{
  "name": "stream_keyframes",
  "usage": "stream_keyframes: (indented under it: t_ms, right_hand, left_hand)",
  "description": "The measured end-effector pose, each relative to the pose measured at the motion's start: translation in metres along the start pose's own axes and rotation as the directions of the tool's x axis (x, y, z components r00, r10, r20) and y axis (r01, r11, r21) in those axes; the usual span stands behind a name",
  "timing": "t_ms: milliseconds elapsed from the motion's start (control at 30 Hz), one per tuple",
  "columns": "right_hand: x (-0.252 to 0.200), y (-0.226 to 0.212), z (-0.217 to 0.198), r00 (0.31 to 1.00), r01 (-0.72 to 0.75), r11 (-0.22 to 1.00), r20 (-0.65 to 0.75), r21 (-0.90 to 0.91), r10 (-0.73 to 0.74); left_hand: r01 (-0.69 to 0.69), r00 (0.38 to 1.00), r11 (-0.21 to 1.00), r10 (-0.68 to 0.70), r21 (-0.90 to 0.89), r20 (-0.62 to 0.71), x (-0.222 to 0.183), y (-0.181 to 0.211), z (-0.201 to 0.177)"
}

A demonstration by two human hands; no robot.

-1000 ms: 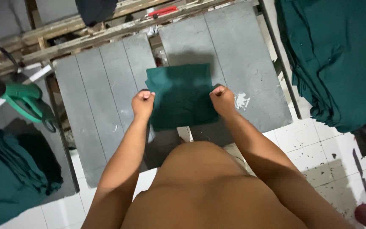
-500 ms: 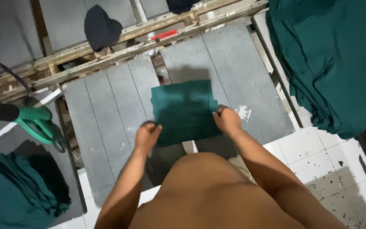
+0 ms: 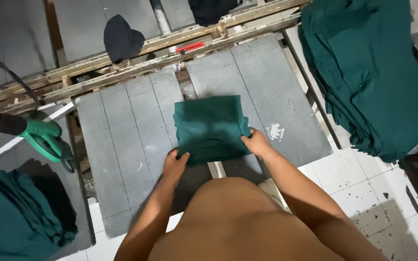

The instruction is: The person folds green t-shirts by hand on a wooden surface, smoothing the fabric and stacking the folded garments.

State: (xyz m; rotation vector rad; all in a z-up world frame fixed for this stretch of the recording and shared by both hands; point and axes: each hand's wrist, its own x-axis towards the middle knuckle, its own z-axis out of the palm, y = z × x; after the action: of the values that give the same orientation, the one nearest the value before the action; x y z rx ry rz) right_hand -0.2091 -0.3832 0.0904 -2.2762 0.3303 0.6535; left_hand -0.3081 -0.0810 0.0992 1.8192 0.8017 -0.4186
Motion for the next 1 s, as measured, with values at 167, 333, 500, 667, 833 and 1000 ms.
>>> stream_keyframes:
  t_ms: [167, 333, 500, 667, 833, 1000]
  right_hand:
    - [0.004, 0.002, 0.012, 0.989, -0.145, 0.951, 0.040, 0.274, 0.139]
    - [0.017, 0.004, 0.011, 0.964, -0.265, 0.880, 0.142, 0.395, 0.226]
    - [0.031, 0.012, 0.012, 0.969, -0.247, 0.849, 0.141, 0.467, 0.205]
    - [0.041, 0.018, 0.029, 0.962, -0.273, 0.756, 0.159, 0.595, 0.222]
    - [0.073, 0.046, 0.042, 0.968, -0.252, 0.691, 0.171, 0.678, 0.185]
    - [0.012, -0.073, -0.021, 0.986, -0.164, 0.860, 0.042, 0.483, 0.164]
  left_hand:
    - [0.227, 0.972, 0.760, -0.213, -0.609, 0.096, -0.013, 0.000, 0.030]
    - [0.323, 0.944, 0.725, -0.292, -0.609, 0.153, -0.012, 0.015, 0.027]
    - [0.149, 0.965, 0.769, -0.250, -0.622, -0.078, 0.019, 0.008, 0.045]
    - [0.055, 0.960, 0.515, -0.263, -0.855, -0.097, -0.026, 0.041, 0.047]
    - [0.138, 0.963, 0.351, -0.267, -0.926, 0.042, 0.009, 0.005, 0.061]
    - [0.119, 0.967, 0.678, -0.244, -0.726, -0.069, 0.031, 0.047, 0.033]
